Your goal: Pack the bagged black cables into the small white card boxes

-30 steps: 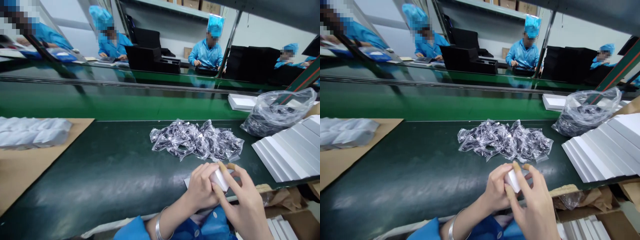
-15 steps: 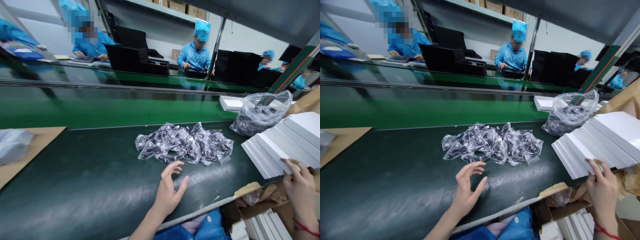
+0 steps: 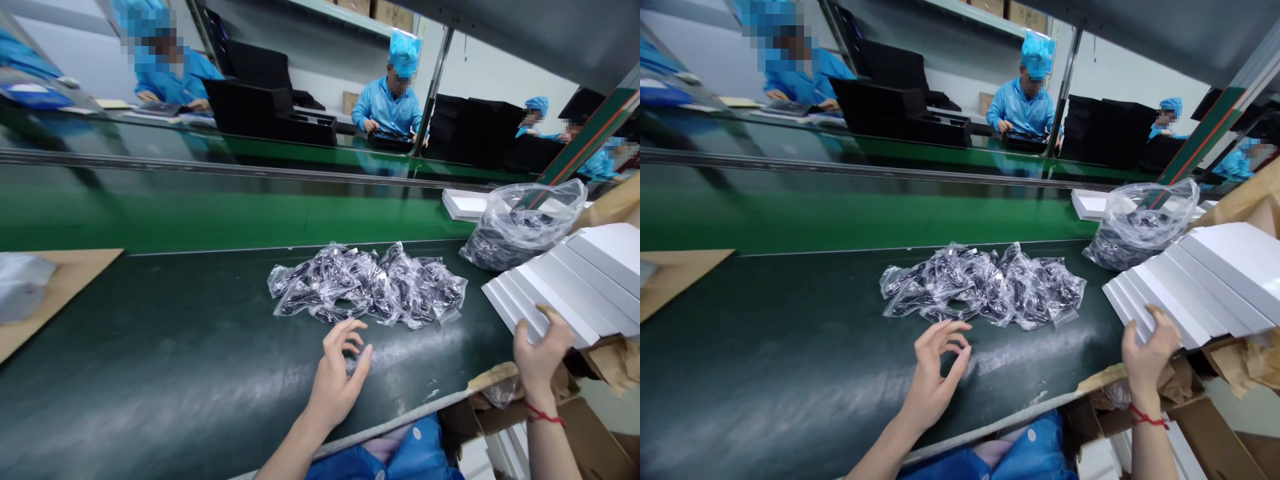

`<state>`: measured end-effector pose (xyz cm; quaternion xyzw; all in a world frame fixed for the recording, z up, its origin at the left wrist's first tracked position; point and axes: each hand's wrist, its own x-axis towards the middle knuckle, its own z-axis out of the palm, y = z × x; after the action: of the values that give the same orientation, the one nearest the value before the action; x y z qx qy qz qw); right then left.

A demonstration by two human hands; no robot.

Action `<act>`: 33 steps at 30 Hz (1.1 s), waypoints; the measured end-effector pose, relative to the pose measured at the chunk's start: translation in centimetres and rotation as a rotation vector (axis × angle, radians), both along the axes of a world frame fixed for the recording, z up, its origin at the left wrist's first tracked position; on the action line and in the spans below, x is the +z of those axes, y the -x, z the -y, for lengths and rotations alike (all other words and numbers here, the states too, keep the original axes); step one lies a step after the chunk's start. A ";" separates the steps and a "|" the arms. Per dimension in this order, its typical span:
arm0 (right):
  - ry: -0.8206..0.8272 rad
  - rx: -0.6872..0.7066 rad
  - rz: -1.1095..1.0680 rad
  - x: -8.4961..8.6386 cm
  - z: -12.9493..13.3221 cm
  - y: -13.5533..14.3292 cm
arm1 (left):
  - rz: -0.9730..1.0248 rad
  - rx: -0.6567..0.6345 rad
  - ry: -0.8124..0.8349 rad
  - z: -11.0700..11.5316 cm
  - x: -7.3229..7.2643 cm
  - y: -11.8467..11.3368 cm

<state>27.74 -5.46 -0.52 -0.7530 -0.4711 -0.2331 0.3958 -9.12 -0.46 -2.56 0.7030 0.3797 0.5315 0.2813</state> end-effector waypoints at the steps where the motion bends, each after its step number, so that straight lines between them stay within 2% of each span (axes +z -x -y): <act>1: 0.058 0.093 -0.043 -0.4 -0.9 1.2 | 0.001 0.002 0.011 0.0 -0.1 0.0; 4: 0.259 0.357 -0.159 -1.8 -3.4 5.0 | 0.009 0.014 0.035 -0.1 -0.2 0.0; 6: 0.324 0.441 -0.206 -2.5 -4.8 7.2 | 0.010 0.021 0.048 -0.2 -0.3 0.0; 9: 0.304 0.419 -0.293 -3.3 -6.3 9.1 | 0.015 0.018 0.060 -0.3 -0.3 0.0; 13: 0.217 0.328 -0.489 -3.9 -7.1 9.6 | 0.018 0.023 0.077 -0.2 -0.2 0.1; 18: 0.036 0.429 -0.809 -4.0 -6.5 9.7 | 0.014 0.032 0.121 -0.1 0.0 0.2; 23: -0.145 0.661 -1.169 -3.1 -5.2 10.1 | 0.036 0.029 0.160 -0.1 0.0 0.0; 27: -0.299 0.834 -1.383 -2.7 -3.7 12.0 | 0.042 0.031 0.176 -0.2 -0.1 0.0; 33: -0.304 0.963 -1.679 -2.6 -2.3 14.6 | 0.005 0.009 0.222 -0.2 -0.4 0.1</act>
<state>13.14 -3.17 -3.11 -0.3422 -0.2582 0.5069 0.7479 -9.18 -0.24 -2.94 0.6646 0.4387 0.4890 0.3559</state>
